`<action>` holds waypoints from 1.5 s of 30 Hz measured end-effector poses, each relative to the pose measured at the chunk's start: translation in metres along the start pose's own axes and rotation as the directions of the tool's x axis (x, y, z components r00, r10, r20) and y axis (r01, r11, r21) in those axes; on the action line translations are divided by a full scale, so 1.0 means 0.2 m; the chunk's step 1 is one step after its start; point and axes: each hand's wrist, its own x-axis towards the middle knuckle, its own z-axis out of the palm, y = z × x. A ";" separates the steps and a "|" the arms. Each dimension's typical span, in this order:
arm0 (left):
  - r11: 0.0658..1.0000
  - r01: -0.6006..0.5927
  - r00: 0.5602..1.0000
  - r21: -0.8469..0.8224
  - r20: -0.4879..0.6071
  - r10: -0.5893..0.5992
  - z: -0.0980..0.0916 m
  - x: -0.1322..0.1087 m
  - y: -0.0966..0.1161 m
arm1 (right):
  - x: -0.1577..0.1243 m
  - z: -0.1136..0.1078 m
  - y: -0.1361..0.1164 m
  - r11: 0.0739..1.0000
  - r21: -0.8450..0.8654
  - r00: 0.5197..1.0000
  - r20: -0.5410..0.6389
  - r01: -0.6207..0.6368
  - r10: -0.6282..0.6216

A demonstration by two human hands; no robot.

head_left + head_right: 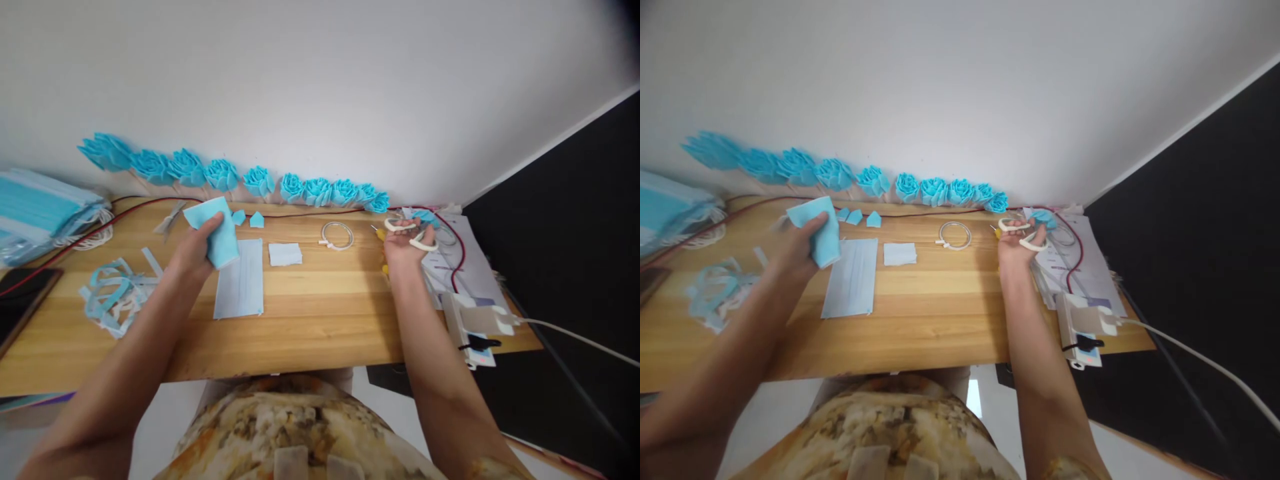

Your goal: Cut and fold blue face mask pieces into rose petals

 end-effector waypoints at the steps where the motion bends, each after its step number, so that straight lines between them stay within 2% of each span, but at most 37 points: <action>1: 0.999 0.006 1.000 -0.036 0.003 -0.006 0.01 -0.01 -0.01 | -0.04 0.01 0.03 1.000 -0.003 1.000 0.014 -0.023 0.023; 3: 0.996 0.007 1.000 -0.088 0.010 -0.007 0.02 -0.02 -0.02 | -0.16 0.09 0.10 0.996 -0.013 0.993 0.078 -0.085 0.086; 6: 0.998 -0.026 0.997 -0.060 0.072 0.030 0.03 -0.05 -0.03 | -0.36 0.25 0.23 0.967 -0.115 0.948 0.202 -0.227 0.246; 8: 0.999 -0.035 0.990 0.004 0.135 0.035 0.04 -0.09 -0.04 | -0.46 0.34 0.32 0.886 -0.342 0.854 0.308 -0.313 0.420; 10: 0.996 -0.019 0.979 0.092 0.202 0.000 0.05 -0.12 -0.06 | -0.53 0.41 0.38 0.823 -0.463 0.770 0.372 -0.330 0.518; 12: 0.985 -0.028 0.963 0.169 0.270 -0.019 0.07 -0.15 -0.09 | -0.57 0.45 0.42 0.791 -0.521 0.709 0.422 -0.322 0.566; 14: 0.972 -0.074 0.941 0.222 0.337 -0.005 0.08 -0.17 -0.12 | -0.58 0.48 0.45 0.776 -0.560 0.672 0.458 -0.290 0.581; 18: 0.933 -0.148 0.930 0.328 0.367 0.019 0.10 -0.19 -0.14 | -0.58 0.48 0.46 0.775 -0.607 0.676 0.499 -0.174 0.543; 21: 0.912 -0.135 0.928 0.386 0.372 -0.021 0.10 -0.19 -0.14 | -0.58 0.44 0.47 0.784 -0.612 0.675 0.533 -0.108 0.510; 24: 0.901 -0.096 0.922 0.423 0.380 -0.080 0.09 -0.19 -0.15 | -0.59 0.41 0.47 0.789 -0.607 0.675 0.542 -0.098 0.501; 28: 0.894 -0.046 0.912 0.445 0.384 -0.144 0.07 -0.19 -0.18 | -0.61 0.39 0.45 0.802 -0.585 0.698 0.526 -0.118 0.486; 32: 0.903 -0.031 0.920 0.428 0.365 -0.141 0.06 -0.20 -0.18 | -0.63 0.39 0.45 0.805 -0.575 0.695 0.518 -0.148 0.498; 34: 0.912 -0.024 0.925 0.410 0.354 -0.135 0.06 -0.21 -0.17 | -0.63 0.39 0.47 0.793 -0.574 0.694 0.487 -0.204 0.530; 39: 0.938 -0.020 0.941 0.346 0.322 -0.099 0.06 -0.19 -0.17 | -0.58 0.37 0.50 0.691 -0.564 0.677 0.287 -0.452 0.677; 45: 0.938 -0.054 0.943 0.341 0.328 -0.064 0.05 -0.17 -0.18 | -0.49 0.41 0.48 0.593 -0.679 0.669 0.201 -0.432 0.716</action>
